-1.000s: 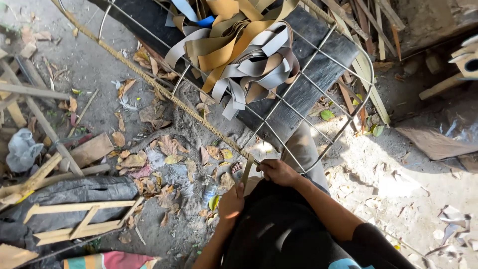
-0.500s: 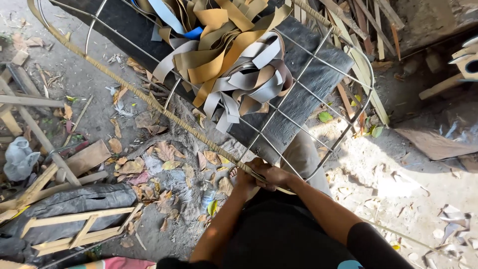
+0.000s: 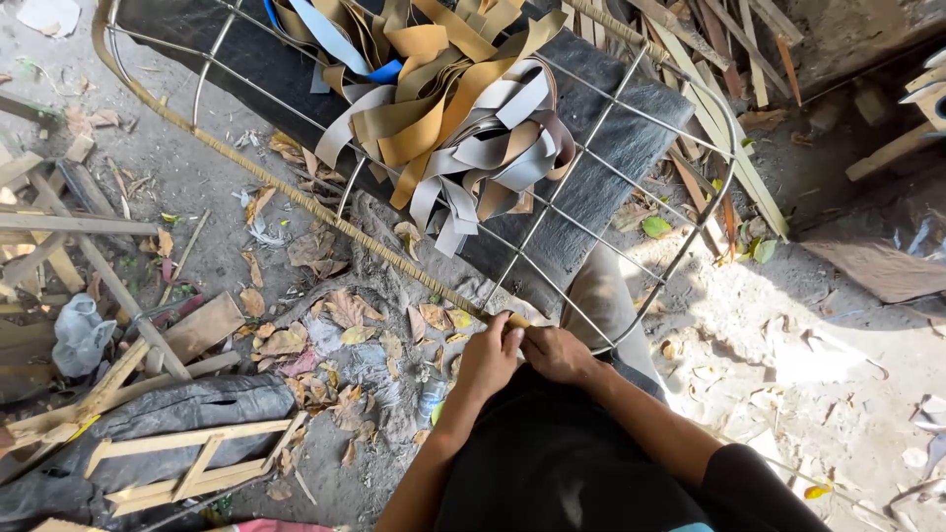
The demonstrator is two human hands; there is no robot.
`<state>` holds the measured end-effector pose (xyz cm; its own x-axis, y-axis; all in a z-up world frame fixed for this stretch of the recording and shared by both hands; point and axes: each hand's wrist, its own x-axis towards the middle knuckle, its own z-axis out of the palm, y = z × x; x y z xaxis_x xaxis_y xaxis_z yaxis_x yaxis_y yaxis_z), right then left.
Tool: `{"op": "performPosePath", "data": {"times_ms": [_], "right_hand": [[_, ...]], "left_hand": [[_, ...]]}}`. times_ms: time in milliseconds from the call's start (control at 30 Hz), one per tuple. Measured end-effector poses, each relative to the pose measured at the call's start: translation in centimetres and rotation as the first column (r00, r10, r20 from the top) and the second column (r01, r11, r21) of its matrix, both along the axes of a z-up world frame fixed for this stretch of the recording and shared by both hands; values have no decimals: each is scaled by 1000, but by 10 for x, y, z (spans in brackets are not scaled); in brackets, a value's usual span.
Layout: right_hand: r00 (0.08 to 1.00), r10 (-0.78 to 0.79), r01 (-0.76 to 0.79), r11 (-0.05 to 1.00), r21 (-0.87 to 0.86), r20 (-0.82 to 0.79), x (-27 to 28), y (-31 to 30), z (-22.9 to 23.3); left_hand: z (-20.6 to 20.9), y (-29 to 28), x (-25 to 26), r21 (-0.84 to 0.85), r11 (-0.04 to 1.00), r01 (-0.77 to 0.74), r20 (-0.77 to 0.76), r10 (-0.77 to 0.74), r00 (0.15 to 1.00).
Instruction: Wrapping a thin cord or strip around a metal furniture frame to create a seat or backrest
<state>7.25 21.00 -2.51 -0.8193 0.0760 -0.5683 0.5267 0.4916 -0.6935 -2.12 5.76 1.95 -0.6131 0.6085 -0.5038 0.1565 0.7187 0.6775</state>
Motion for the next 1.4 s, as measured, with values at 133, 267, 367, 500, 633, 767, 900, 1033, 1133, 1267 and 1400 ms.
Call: {"op": "performPosePath", "data": {"times_ms": [133, 267, 367, 500, 633, 767, 900, 1033, 1133, 1267, 1400], "right_hand": [[1000, 11, -14, 979, 204, 14, 18, -12, -3], [997, -70, 71, 961, 268, -11, 6, -20, 43], [993, -114, 112, 952, 285, -8, 9, -28, 35], [992, -129, 128, 948, 290, -14, 8, -41, 16], [992, -127, 117, 945, 306, 10, 11, -44, 14], [976, -195, 198, 980, -14, 100, 5, -20, 11], [881, -236, 417, 798, -435, 410, -17, 3, 14], [808, -133, 463, 747, -478, 575, -35, -2, 29], [775, -216, 576, 627, -524, 593, -40, -7, 41], [869, -387, 491, 752, -440, 308, -23, -13, 16], [917, -375, 397, 895, -202, 139, -22, -24, 47]], "left_hand": [[-9, -3, 5, 187, 957, -221, 286, 162, 945], [4, -25, 43, 225, 907, -356, 224, 307, 925], [14, -48, 69, 269, 898, -347, 86, 337, 938], [2, -70, 85, 323, 896, -306, -25, 331, 943], [-14, -98, 80, 205, 945, -253, 47, 249, 967], [-82, -90, 63, -19, 955, -296, 286, 288, 914], [-143, -17, -8, 22, 984, 178, 232, -178, 956], [-12, -2, -59, 119, 993, 22, 257, -53, 965], [34, -1, -69, 153, 975, -164, 479, 72, 875], [-67, -20, -31, 162, 987, 24, -259, 19, 966], [-117, -55, 11, 173, 950, -261, -279, 302, 912]]}}
